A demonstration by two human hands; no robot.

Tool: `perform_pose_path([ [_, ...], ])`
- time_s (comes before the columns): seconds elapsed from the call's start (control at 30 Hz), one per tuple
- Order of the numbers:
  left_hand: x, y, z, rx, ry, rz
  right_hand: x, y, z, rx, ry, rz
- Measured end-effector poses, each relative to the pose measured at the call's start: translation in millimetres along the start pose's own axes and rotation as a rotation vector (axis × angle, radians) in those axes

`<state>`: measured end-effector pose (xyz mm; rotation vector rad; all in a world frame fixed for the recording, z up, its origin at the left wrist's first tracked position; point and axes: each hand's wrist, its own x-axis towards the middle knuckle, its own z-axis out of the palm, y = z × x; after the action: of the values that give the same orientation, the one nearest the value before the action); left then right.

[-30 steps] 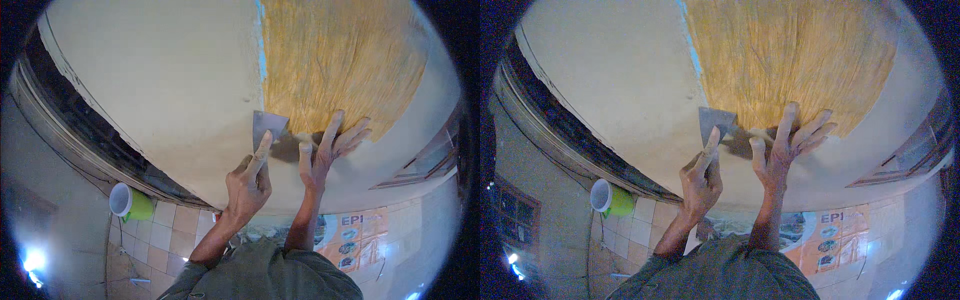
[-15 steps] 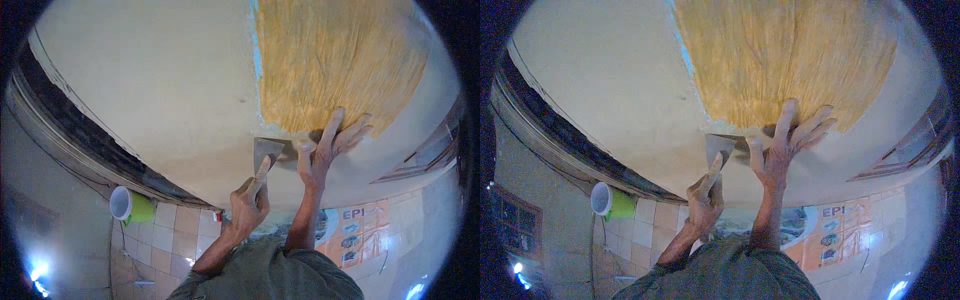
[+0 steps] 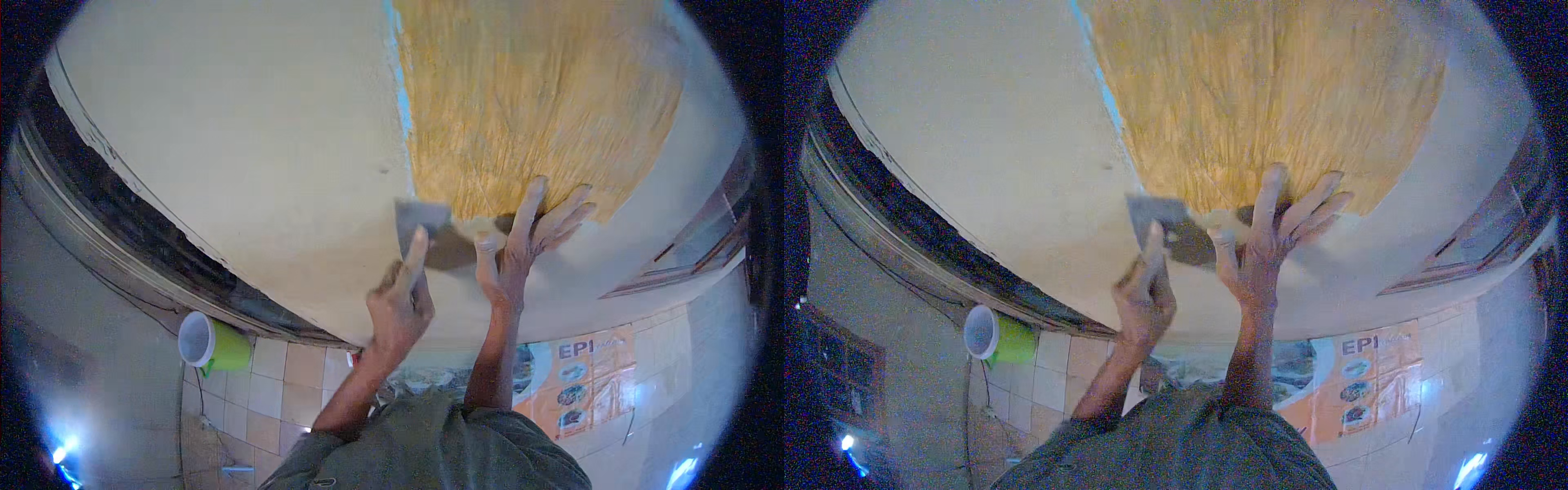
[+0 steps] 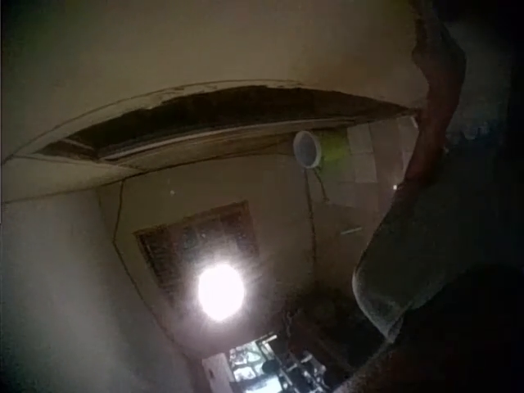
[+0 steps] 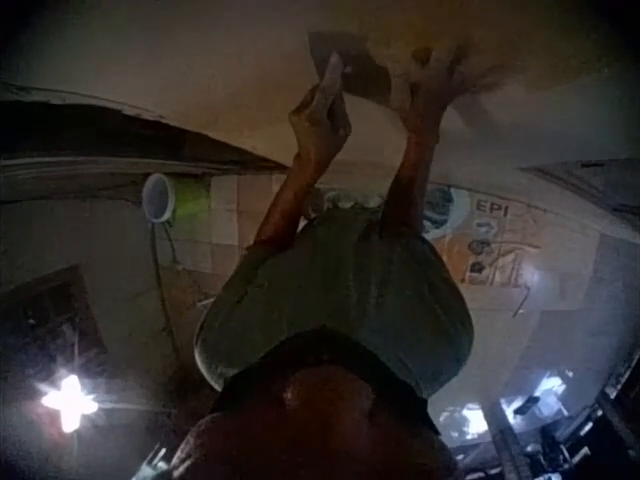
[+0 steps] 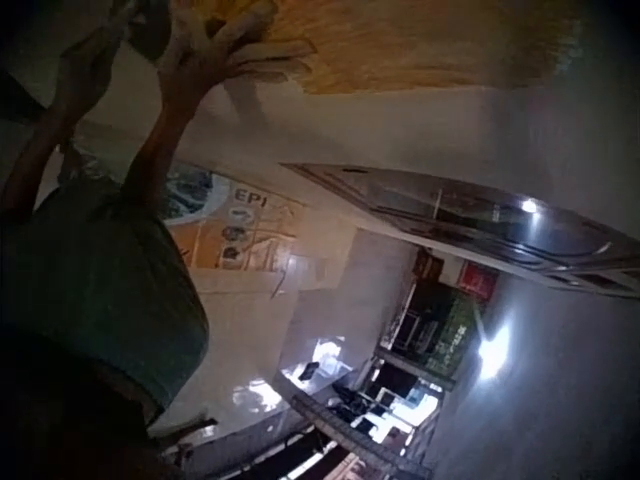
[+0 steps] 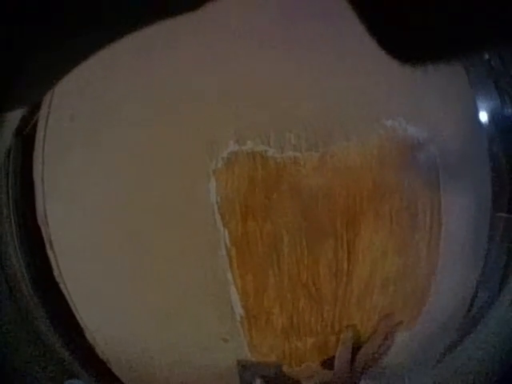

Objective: Scraping a patch of yellow filler or old paint from a white wall using a putty knife.

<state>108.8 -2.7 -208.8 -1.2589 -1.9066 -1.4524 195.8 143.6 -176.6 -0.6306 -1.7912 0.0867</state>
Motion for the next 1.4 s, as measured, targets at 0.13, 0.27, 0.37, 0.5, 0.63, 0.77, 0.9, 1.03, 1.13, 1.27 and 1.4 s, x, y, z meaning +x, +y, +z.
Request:
perform_pose_path([
  [0.13,-52,-11,13,0.087,-0.125,-0.063,0,0,1,0.051,-0.024,-0.005],
  [0.27,-17,3,3,0.038,-0.010,-0.019,0,0,2,0.081,-0.003,-0.002],
  [0.37,28,17,-12,0.002,0.006,0.001,-1,2,2,0.098,0.004,-0.002],
  [0.5,-1,1,3,0.031,-0.012,-0.020,0,1,1,0.082,0.017,-0.003],
  [0.63,-35,-8,9,0.107,-0.079,-0.035,3,-2,2,0.031,0.026,-0.020],
  [0.77,-8,-1,-10,0.086,-0.011,-0.001,0,-1,6,-0.002,0.045,-0.016],
  [0.9,15,3,-15,0.086,0.029,0.034,0,-9,4,0.023,0.098,-0.020],
  [1.03,-22,-5,-3,0.089,-0.028,-0.034,16,-19,-2,0.047,0.161,-0.053],
  [1.13,-33,1,-8,0.118,-0.103,-0.081,30,-16,2,-0.032,0.208,-0.080],
  [1.27,14,18,-14,0.121,-0.026,0.006,33,-12,15,-0.121,0.277,-0.097],
  [1.4,9,9,-7,0.104,0.018,0.068,31,-17,20,-0.110,0.310,-0.096],
])
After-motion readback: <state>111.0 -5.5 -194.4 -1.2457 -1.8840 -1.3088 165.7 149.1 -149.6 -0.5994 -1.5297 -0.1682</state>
